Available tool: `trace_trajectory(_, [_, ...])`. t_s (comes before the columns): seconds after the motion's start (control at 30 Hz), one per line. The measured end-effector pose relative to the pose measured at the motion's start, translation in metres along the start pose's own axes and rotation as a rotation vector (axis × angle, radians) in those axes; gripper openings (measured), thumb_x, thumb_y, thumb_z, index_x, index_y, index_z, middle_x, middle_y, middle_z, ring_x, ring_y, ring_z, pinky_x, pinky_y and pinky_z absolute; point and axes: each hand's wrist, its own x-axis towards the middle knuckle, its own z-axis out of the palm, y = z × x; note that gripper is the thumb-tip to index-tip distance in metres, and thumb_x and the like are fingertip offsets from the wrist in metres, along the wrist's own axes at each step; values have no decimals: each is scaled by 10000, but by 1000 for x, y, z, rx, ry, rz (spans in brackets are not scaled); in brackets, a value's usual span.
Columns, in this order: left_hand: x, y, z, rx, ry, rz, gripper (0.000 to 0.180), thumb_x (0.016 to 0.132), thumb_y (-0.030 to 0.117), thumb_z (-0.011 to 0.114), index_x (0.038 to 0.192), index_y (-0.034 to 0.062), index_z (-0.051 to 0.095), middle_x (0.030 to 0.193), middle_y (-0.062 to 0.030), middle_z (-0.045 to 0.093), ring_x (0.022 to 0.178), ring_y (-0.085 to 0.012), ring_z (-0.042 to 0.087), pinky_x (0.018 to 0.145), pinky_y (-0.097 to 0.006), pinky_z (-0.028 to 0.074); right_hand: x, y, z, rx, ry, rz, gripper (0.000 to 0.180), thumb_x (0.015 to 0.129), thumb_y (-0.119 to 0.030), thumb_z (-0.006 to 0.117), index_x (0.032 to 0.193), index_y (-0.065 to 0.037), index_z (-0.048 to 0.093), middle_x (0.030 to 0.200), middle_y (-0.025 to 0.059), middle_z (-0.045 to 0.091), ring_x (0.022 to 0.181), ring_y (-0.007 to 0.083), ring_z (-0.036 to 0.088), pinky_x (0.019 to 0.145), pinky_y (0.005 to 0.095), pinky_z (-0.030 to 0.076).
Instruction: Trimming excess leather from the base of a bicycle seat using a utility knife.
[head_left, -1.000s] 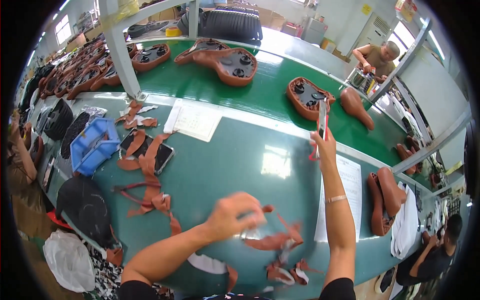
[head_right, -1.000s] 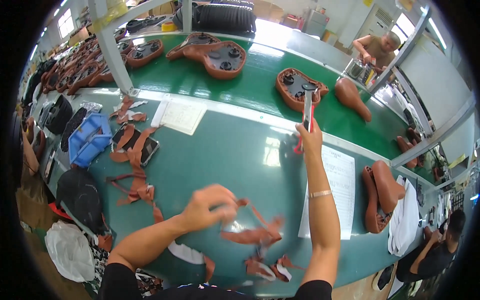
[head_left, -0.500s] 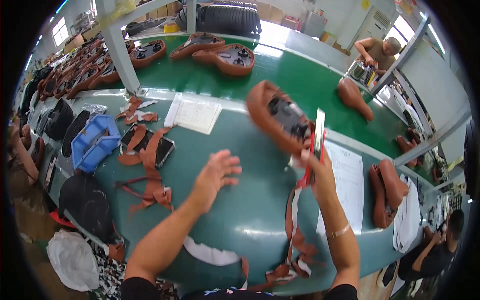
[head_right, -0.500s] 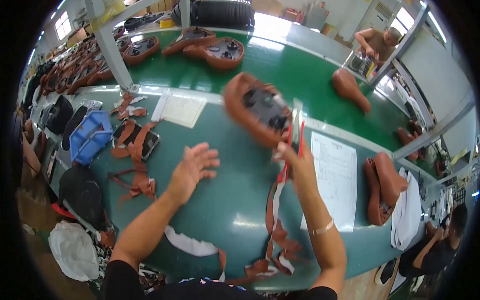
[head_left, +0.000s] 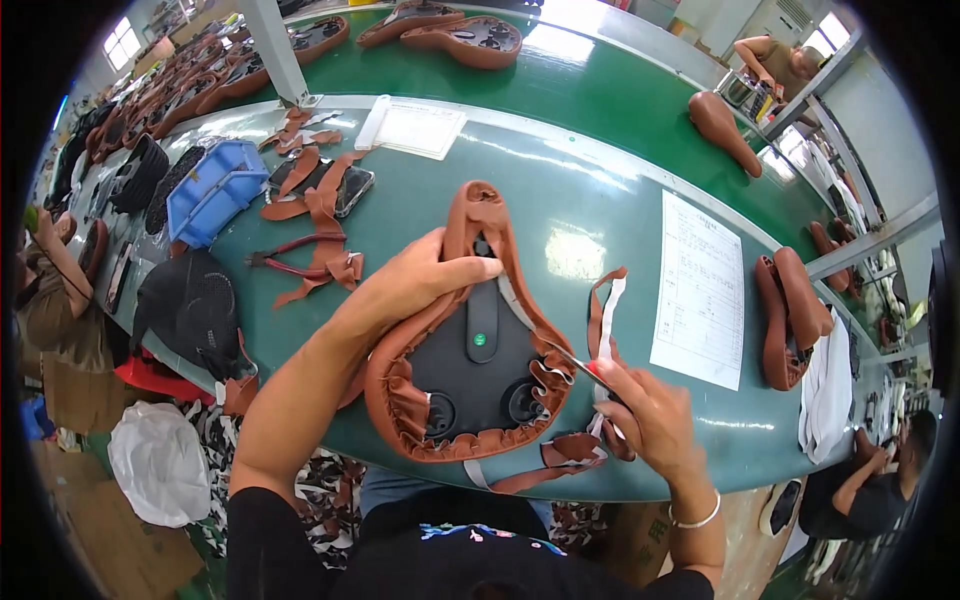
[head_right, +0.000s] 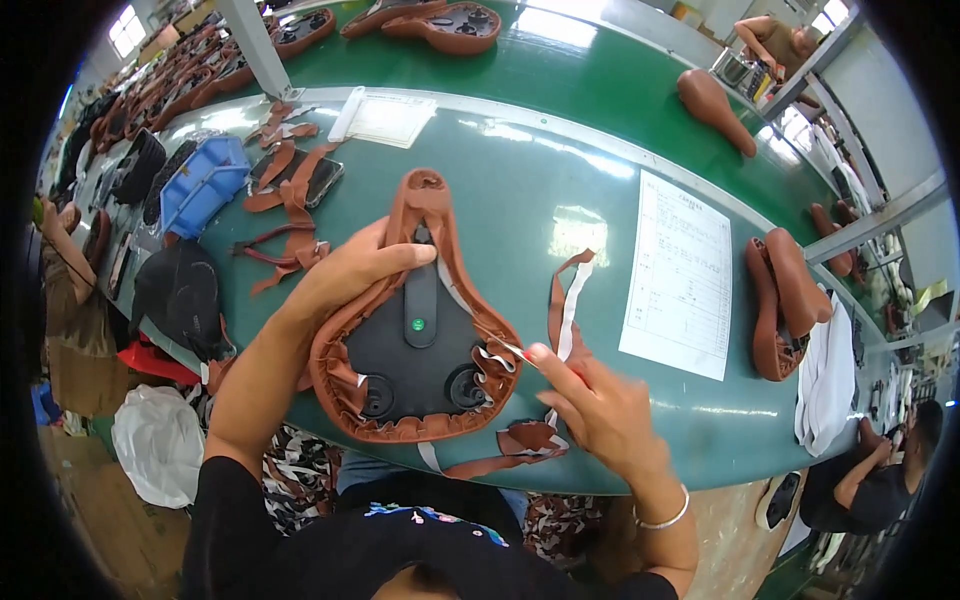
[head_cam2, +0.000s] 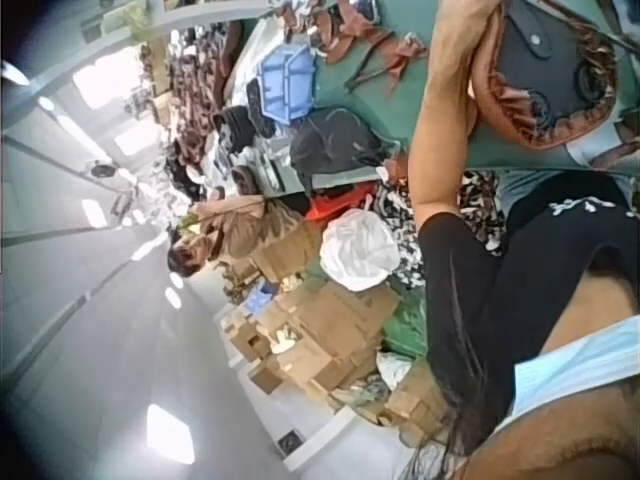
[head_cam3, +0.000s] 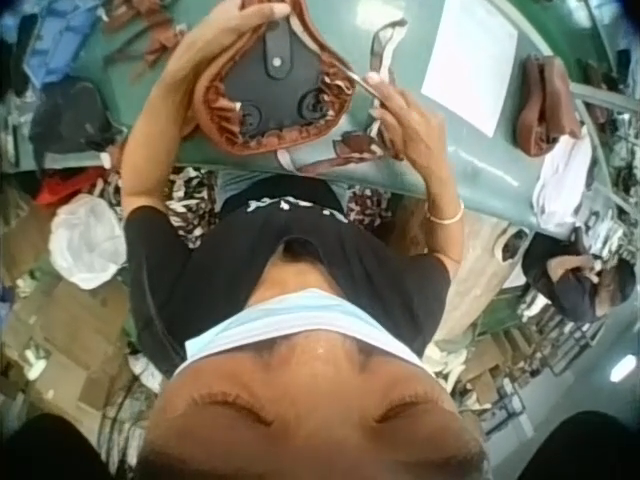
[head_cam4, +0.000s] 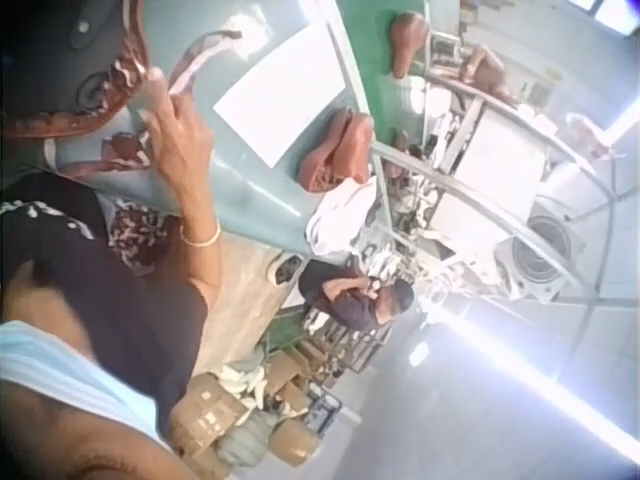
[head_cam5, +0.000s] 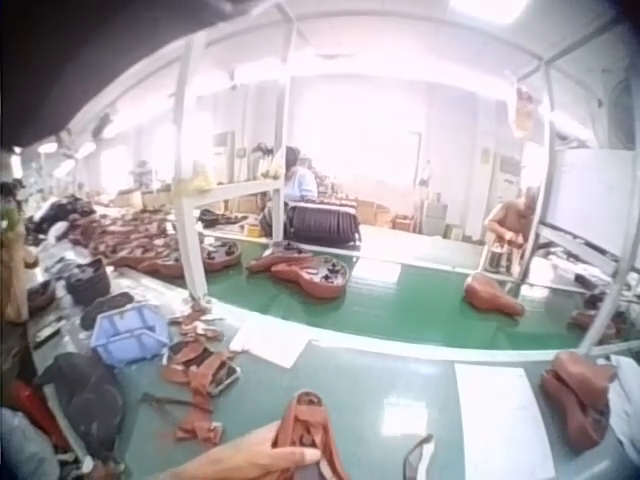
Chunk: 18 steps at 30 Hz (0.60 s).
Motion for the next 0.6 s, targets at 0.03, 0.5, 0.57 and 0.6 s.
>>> trace_trajectory(0.03, [-2,4,5,42,29,51,558,769,408,646,1112,-13,521,887,-50,524,795,-123,493,717,-254,409,9,0,-3,-165,-106,-75,577,772,-141,694,1306,-112,477,853,107,604,590,257,576,533,316,466])
trace_trajectory(0.5, [-66,-27,12,-73,483,102,369,772,254,643,992,-12,513,818,-32,514,730,-106,494,660,-262,426,-76,-107,59,-55,-97,509,644,842,-95,632,1406,-82,319,838,210,619,677,385,626,587,443,505])
trace_trajectory(0.57, [-78,-24,17,-162,501,100,407,772,255,659,1029,-8,485,814,-19,493,722,-99,485,658,-261,423,-84,-83,51,27,-32,446,622,848,-87,627,1394,-67,330,892,220,628,747,364,645,650,428,518])
trace_trajectory(0.6, [-78,-26,20,-168,495,112,407,772,255,659,1029,-8,485,814,-19,493,722,-99,485,658,-261,423,-84,-71,45,109,32,382,600,854,-79,622,1382,-52,340,947,230,638,817,343,664,714,412,531])
